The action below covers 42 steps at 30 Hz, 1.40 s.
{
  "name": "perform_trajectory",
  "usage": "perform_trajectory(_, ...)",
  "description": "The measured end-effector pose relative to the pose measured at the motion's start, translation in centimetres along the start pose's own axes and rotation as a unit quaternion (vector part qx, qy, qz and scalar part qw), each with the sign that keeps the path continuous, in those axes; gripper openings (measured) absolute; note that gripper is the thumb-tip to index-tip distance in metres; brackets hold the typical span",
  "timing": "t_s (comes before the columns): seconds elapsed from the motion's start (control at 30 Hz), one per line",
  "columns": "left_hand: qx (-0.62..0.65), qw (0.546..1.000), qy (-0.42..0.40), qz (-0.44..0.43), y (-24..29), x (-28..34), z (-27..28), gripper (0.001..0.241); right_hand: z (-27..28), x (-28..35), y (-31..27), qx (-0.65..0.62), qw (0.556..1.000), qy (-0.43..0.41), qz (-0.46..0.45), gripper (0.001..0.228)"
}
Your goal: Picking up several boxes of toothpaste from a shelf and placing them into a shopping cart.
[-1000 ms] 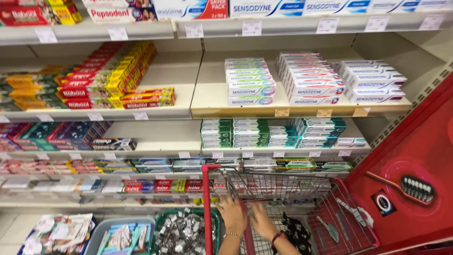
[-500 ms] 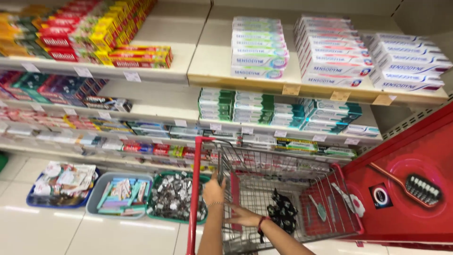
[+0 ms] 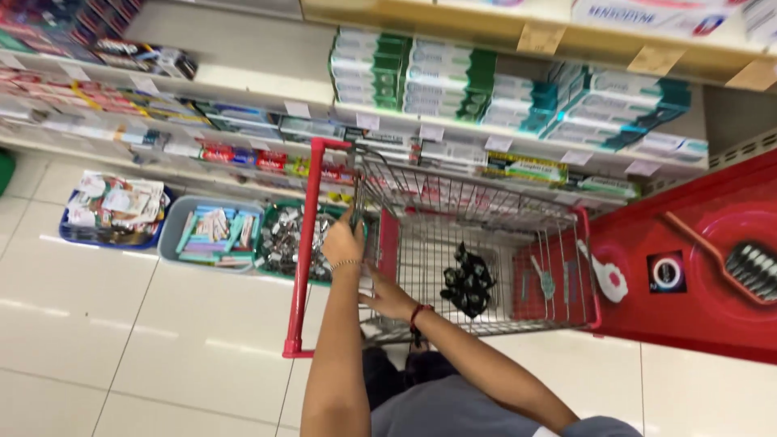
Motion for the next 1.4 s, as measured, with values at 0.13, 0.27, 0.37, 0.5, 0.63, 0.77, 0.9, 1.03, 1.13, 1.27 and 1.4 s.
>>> perform_trajectory(0.13, -0.003, 1.000, -0.006, -0.005, -0.1, -0.4, 0.2, 0.049, 1.0, 0.0, -3.4, -0.020, 0.999, 0.002, -0.033, 0.108)
perform_trajectory(0.27, -0.019, 1.000, -0.006, 0.014, -0.1, -1.0, -0.1, 0.047, 0.7, -0.3, -3.0, -0.038, 0.995, -0.007, -0.090, 0.103)
perform_trajectory(0.37, -0.023, 1.000, 0.004, 0.015, -0.2, -1.8, -0.2, 0.046, 0.7, -0.8, -2.9, -0.014, 0.999, 0.026, -0.035, 0.100)
perform_trajectory(0.5, -0.026, 0.999, 0.019, 0.015, -0.2, -2.9, -0.1, 0.042, 3.2, -0.4, -6.1, -0.029, 0.990, -0.010, -0.136, 0.096)
perform_trajectory(0.63, -0.046, 0.998, 0.018, 0.028, 0.7, -3.5, 0.7, 0.043, 4.2, 1.0, -1.2, 0.010, 0.994, 0.001, -0.110, 0.085)
perform_trajectory(0.77, -0.067, 0.995, 0.029, 0.069, 1.6, -3.3, 1.0, 0.044, 7.6, 2.3, 0.1, 0.157, 0.984, 0.044, -0.078, 0.068)
perform_trajectory(0.9, -0.091, 0.975, 0.175, -0.098, 3.2, -2.0, 0.8, 0.051, 12.7, 2.3, -1.2, 0.309, 0.938, 0.144, -0.057, 0.056)
perform_trajectory(1.03, 0.005, 0.947, 0.199, -0.251, 8.4, -0.1, 1.3, 0.045, 18.4, 1.5, -4.9, 0.380, 0.892, 0.246, -0.004, 0.050)
perform_trajectory(1.13, 0.081, 0.903, 0.238, -0.348, 13.9, 0.4, 3.7, 0.035, 24.0, 0.9, -10.4, 0.357, 0.860, 0.357, 0.080, 0.056)
perform_trajectory(1.27, 0.139, 0.842, 0.267, -0.447, 21.6, 0.4, 8.7, 0.042, 31.1, 0.4, -17.6, 0.391, 0.781, 0.454, 0.175, 0.044)
perform_trajectory(1.4, 0.141, 0.797, 0.315, -0.495, 29.0, 0.1, 14.9, 0.058, 38.2, -0.2, -24.5, 0.434, 0.688, 0.527, 0.245, 0.040)
Point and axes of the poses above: each hand's wrist, its own x-axis away from the middle knuckle, its own z-axis out of the back of the hand, y = z × x, the point moved 2 cm from there along -x, towards the middle knuckle, and after that the axes turned 8 degrees about z, right-handed, at the moved point
